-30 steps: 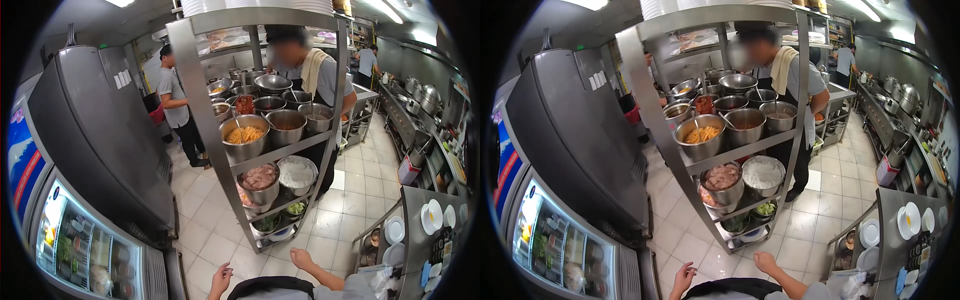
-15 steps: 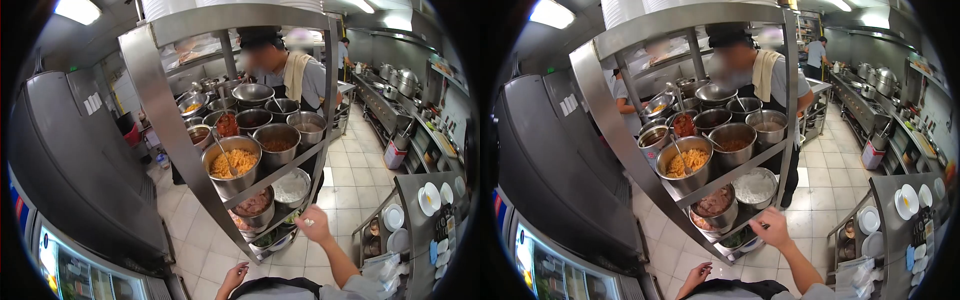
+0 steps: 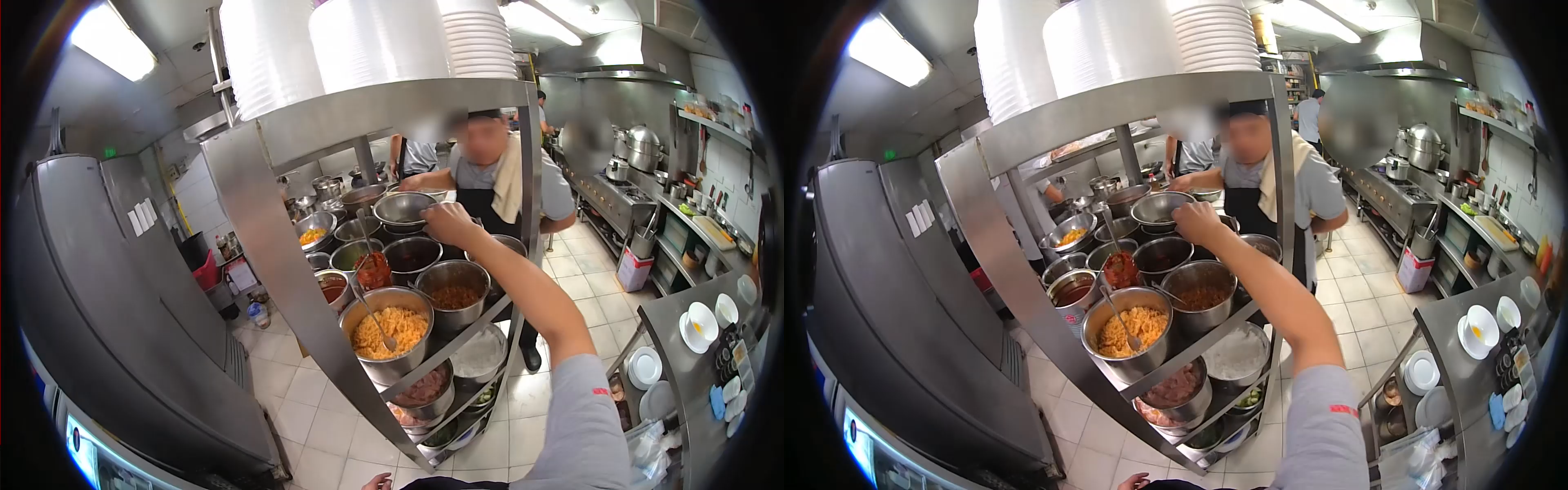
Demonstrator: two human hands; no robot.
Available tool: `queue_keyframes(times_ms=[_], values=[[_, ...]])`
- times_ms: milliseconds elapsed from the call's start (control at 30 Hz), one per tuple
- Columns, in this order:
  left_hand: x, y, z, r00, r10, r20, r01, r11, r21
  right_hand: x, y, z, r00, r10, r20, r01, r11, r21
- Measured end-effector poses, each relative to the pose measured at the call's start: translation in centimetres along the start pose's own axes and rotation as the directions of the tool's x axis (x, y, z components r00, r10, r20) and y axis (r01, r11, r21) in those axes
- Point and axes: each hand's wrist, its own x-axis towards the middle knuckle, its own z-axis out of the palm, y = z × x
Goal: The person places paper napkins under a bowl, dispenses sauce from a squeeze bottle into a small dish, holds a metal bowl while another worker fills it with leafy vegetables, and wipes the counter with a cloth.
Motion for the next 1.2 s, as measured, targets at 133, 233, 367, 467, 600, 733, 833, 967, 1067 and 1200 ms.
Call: queue_keyframes(times_ms=[133,233,367,467,600,733,833,967,1067,1200], values=[[-0.9,-2.0,0.0,0.989,-0.116,-0.094,0.106,0.989,-0.101,2.8,0.6,2.6,0.982,-0.162,0.097,0.178,0.966,-0.187],[-1.3,-5.0,-0.8,0.960,-0.249,-0.126,0.211,0.943,-0.256,3.0,1.7,3.7,0.928,-0.344,0.145,0.373,0.876,-0.307],[-2.1,-12.9,-1.6,0.887,-0.456,-0.076,0.330,0.739,-0.587,2.6,2.9,3.2,0.920,-0.382,0.089,0.388,0.853,-0.348],[-3.5,-9.2,-1.1,0.963,-0.131,-0.235,0.117,0.990,-0.073,2.4,2.8,2.5,0.905,-0.413,0.101,0.420,0.830,-0.367],[-3.4,-3.9,-1.2,0.981,-0.010,-0.193,0.038,0.989,0.143,3.0,3.3,3.3,0.954,-0.297,0.038,0.292,0.896,-0.334],[-2.7,-4.7,-1.2,0.991,-0.079,-0.108,0.092,0.989,0.118,2.6,1.8,-0.9,0.999,-0.030,0.041,0.035,0.990,-0.133],[-1.2,-7.5,-1.1,0.963,-0.269,-0.007,0.257,0.927,-0.274,2.0,4.3,-0.7,0.997,-0.063,-0.042,0.069,0.985,0.158],[0.2,-5.3,-1.8,0.964,-0.227,0.142,0.249,0.954,-0.168,-2.5,0.6,-10.6,0.986,-0.014,0.165,-0.047,0.931,0.361],[1.5,-4.4,-2.5,0.957,-0.182,0.227,0.180,0.983,0.028,-4.8,-0.6,-13.2,0.987,0.118,0.105,-0.153,0.877,0.455],[3.4,-3.8,-2.7,0.925,-0.171,0.339,0.104,0.973,0.207,-7.8,-3.1,-16.7,0.994,0.106,-0.021,-0.094,0.946,0.309]])
